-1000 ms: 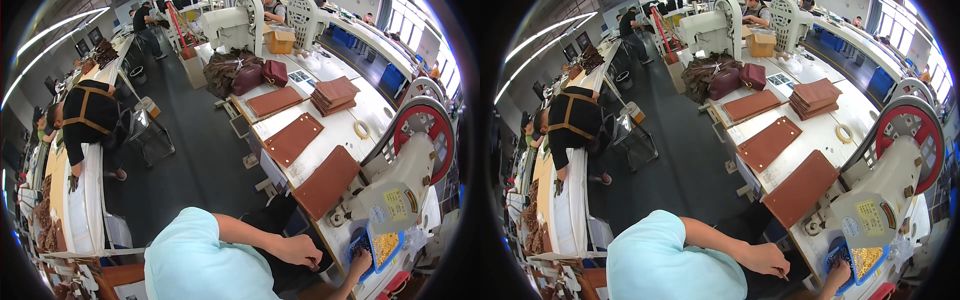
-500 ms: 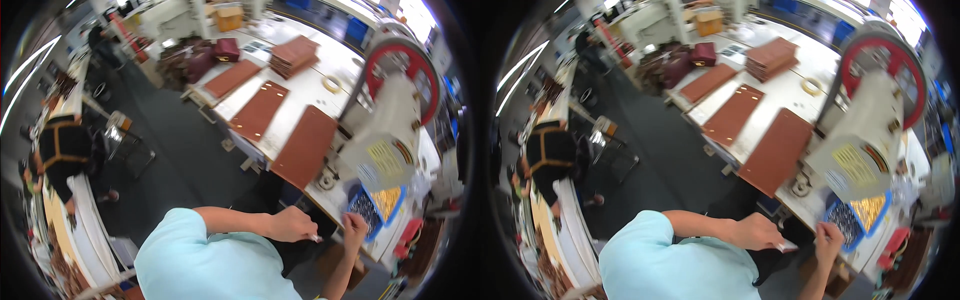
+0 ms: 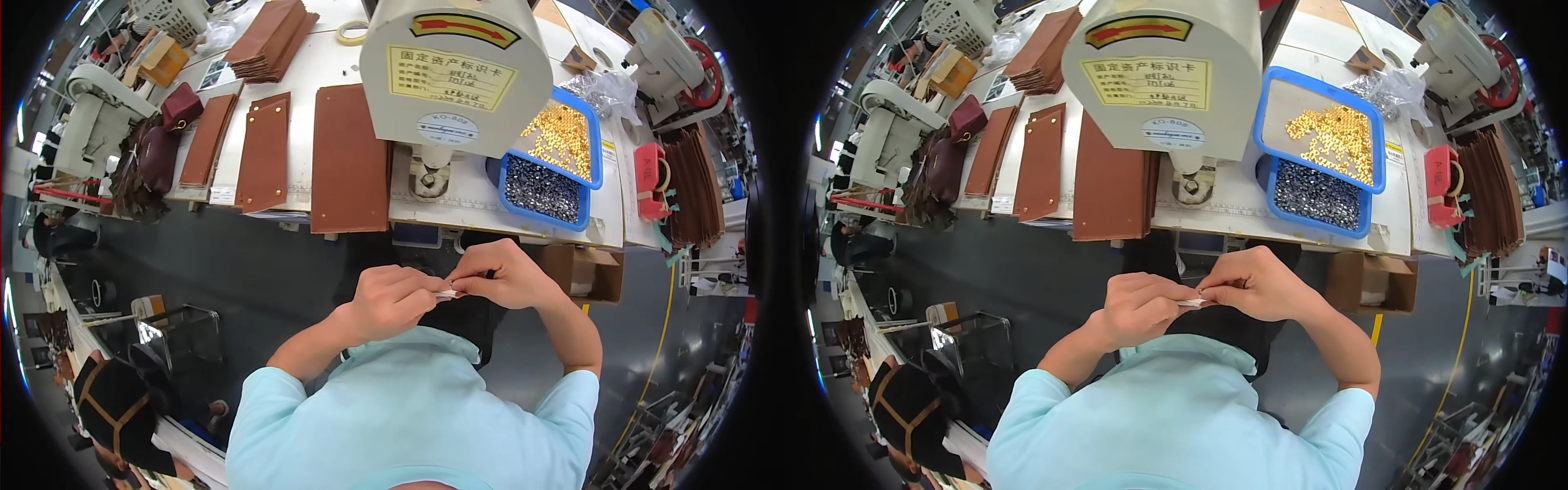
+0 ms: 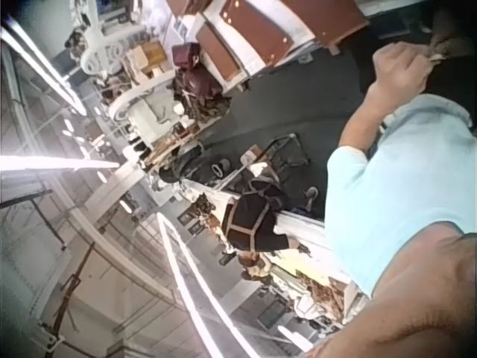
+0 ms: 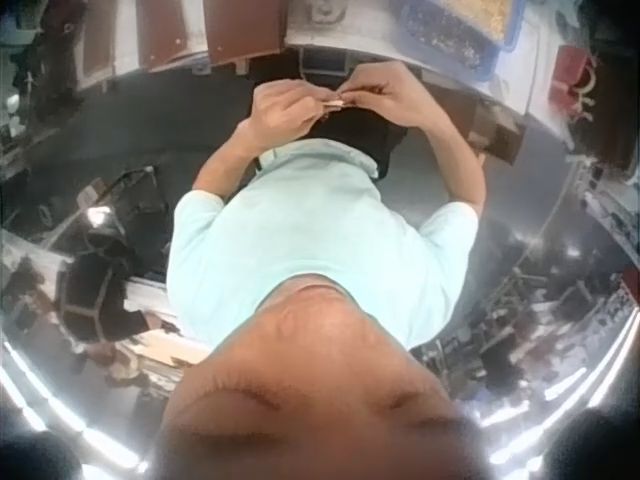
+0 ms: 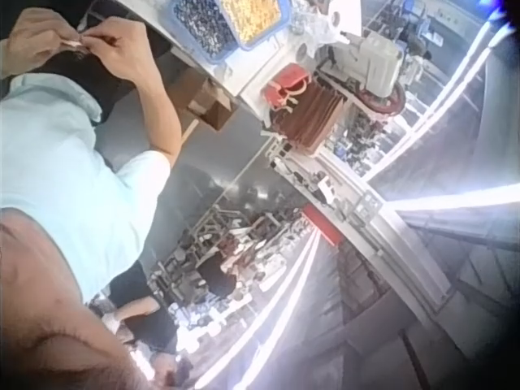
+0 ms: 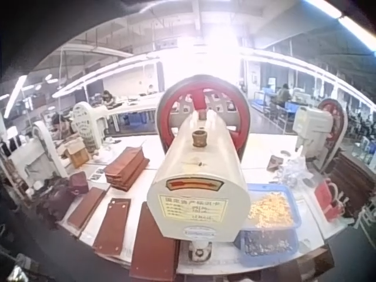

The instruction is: Using a manual press machine to attach metal rivets to rectangular leather panels.

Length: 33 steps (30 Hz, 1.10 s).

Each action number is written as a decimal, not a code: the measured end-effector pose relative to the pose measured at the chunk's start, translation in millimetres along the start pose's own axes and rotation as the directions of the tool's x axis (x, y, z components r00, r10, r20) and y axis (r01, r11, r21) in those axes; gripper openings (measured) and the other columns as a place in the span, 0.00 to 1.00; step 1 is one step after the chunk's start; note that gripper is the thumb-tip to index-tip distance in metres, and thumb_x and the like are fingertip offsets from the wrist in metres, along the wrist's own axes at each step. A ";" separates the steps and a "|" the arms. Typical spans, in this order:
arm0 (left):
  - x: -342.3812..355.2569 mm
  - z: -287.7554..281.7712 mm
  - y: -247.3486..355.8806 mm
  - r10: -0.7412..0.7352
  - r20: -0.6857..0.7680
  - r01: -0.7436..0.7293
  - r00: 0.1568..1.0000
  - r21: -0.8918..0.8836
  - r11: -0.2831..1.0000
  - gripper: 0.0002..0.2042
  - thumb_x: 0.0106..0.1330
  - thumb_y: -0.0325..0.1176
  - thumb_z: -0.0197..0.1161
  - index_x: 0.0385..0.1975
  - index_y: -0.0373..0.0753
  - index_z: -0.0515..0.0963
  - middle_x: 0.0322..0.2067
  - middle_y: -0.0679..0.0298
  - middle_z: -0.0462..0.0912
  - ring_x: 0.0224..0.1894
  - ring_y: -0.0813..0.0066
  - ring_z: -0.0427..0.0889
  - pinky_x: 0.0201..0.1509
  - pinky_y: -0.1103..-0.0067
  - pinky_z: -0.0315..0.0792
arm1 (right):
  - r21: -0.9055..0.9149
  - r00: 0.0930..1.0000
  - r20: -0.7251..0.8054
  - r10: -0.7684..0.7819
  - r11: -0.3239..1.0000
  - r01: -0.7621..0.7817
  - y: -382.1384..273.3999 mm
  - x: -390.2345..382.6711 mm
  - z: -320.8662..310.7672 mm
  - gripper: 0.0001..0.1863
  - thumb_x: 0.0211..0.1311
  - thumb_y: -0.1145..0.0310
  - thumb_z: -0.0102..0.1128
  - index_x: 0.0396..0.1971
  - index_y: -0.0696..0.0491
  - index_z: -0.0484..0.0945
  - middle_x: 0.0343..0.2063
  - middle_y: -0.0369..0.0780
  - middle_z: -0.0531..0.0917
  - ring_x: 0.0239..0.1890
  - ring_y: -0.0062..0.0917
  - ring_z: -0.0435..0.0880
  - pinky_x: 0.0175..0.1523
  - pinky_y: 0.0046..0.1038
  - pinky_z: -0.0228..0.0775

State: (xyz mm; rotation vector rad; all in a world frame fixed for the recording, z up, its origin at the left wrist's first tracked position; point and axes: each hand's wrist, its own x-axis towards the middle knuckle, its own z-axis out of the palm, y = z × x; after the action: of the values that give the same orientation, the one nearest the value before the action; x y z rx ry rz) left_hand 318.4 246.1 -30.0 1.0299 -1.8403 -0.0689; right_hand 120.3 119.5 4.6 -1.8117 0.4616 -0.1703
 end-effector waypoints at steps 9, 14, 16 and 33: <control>-4.5 -0.9 6.4 0.056 0.014 -0.057 0.998 0.037 0.998 0.11 0.49 0.24 0.70 0.20 0.40 0.71 0.30 0.65 0.86 0.26 0.73 0.85 0.24 0.81 0.76 | -0.019 0.997 0.051 -0.056 0.998 0.057 -4.4 -2.2 2.8 0.05 0.59 0.75 0.67 0.35 0.56 0.87 0.27 0.41 0.84 0.27 0.29 0.84 0.31 0.28 0.74; -3.3 1.0 3.7 0.064 0.024 -0.064 0.998 0.002 0.998 0.10 0.50 0.24 0.68 0.20 0.40 0.71 0.30 0.65 0.86 0.27 0.73 0.85 0.23 0.81 0.75 | -0.137 0.993 0.107 -0.056 0.988 0.071 -12.8 -0.4 -4.8 0.05 0.58 0.74 0.67 0.33 0.55 0.88 0.27 0.41 0.84 0.25 0.31 0.84 0.31 0.29 0.74; -1.9 1.5 1.9 0.065 0.020 -0.065 0.998 0.020 0.998 0.10 0.50 0.24 0.69 0.20 0.40 0.71 0.30 0.65 0.86 0.27 0.74 0.85 0.23 0.80 0.75 | -0.131 0.993 0.090 -0.080 0.987 0.091 -12.1 0.6 -5.8 0.05 0.58 0.75 0.66 0.33 0.55 0.88 0.27 0.40 0.84 0.25 0.31 0.83 0.31 0.29 0.74; -6.8 11.2 18.0 -0.401 0.143 0.425 0.905 -0.348 0.835 0.07 0.55 0.23 0.67 0.30 0.40 0.76 0.26 0.64 0.79 0.27 0.63 0.81 0.28 0.71 0.74 | -0.350 0.951 -0.039 -0.306 0.896 0.274 11.9 -11.1 11.6 0.18 0.36 0.65 0.84 0.28 0.56 0.86 0.25 0.41 0.86 0.25 0.29 0.85 0.31 0.26 0.77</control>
State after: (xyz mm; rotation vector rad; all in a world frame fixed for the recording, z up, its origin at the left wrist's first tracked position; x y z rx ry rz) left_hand 299.7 257.9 -32.4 1.1404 -1.5454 -0.6963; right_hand 111.6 131.6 -8.7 -2.2189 0.2932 -0.4035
